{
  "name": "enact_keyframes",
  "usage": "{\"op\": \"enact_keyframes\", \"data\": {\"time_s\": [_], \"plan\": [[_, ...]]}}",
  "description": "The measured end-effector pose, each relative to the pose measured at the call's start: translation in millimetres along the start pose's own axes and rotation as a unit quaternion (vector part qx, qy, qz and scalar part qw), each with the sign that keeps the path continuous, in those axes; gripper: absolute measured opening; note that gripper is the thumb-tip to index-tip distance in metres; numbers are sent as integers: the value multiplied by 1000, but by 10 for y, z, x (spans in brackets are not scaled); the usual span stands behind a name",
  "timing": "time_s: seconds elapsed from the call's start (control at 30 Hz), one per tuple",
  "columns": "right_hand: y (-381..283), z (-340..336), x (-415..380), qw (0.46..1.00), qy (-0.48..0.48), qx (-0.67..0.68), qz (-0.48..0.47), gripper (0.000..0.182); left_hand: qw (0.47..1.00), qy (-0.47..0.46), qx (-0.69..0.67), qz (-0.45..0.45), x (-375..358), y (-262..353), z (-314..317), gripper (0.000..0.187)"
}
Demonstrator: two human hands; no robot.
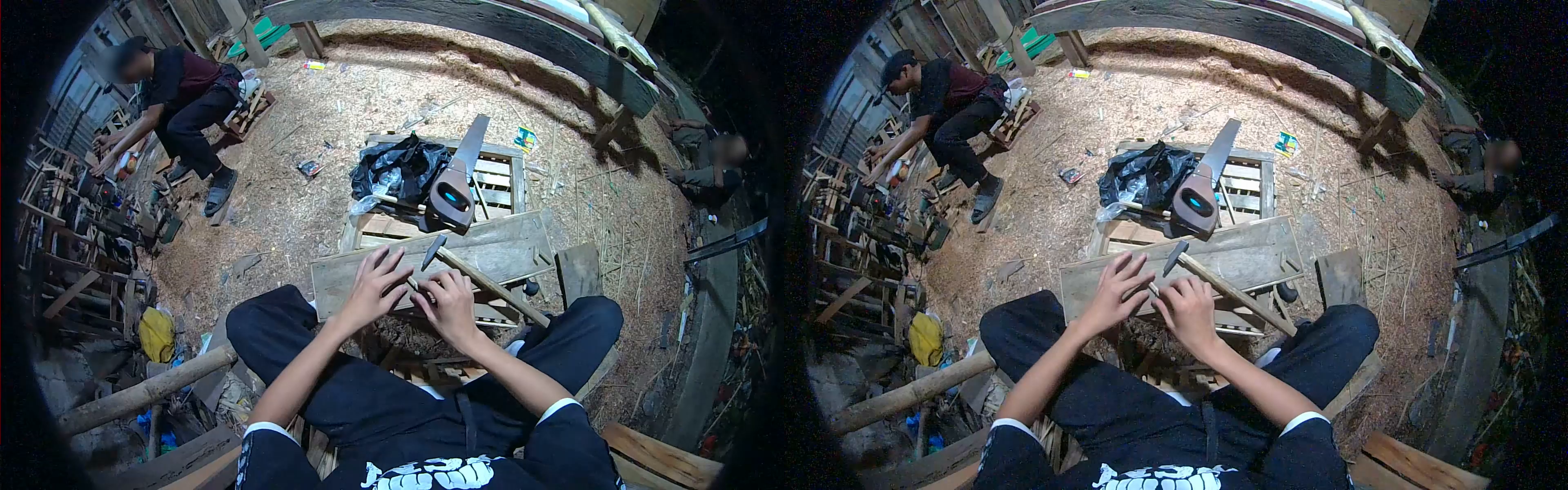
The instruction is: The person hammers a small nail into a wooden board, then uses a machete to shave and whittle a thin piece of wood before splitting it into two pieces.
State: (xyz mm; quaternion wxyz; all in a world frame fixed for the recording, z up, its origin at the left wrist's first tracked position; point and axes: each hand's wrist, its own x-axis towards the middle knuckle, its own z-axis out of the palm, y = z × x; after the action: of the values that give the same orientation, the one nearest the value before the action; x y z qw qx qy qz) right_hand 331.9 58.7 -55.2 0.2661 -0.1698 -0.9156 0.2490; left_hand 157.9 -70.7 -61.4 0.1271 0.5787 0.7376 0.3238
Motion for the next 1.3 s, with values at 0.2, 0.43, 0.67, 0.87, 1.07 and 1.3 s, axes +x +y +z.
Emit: {"op": "enact_keyframes", "data": {"time_s": [0.2, 0.43, 0.67, 0.87, 1.07, 1.3], "plan": [[42, 81, -10, 1000, -11, -28, -4, 19, 996, -6, 33, 79, 165, -92, -70, 31], [98, 227, -50, 996, 18, -78, -30, 23, 994, 37, -18, 106, 163, -157, 25, 19], [109, 275, -71, 993, 38, -106, -38, 24, 991, 53, -10, 125, 158, -109, 0, 19], [78, 242, -53, 993, 32, -111, -37, 26, 988, 65, 27, 135, 140, -113, 37, 20], [95, 259, -60, 992, 28, -118, -36, 25, 988, 69, 29, 138, 130, -100, 43, 21], [82, 261, -52, 992, 24, -117, -30, 22, 986, 79, 27, 144, 130, -105, 46, 19]]}}
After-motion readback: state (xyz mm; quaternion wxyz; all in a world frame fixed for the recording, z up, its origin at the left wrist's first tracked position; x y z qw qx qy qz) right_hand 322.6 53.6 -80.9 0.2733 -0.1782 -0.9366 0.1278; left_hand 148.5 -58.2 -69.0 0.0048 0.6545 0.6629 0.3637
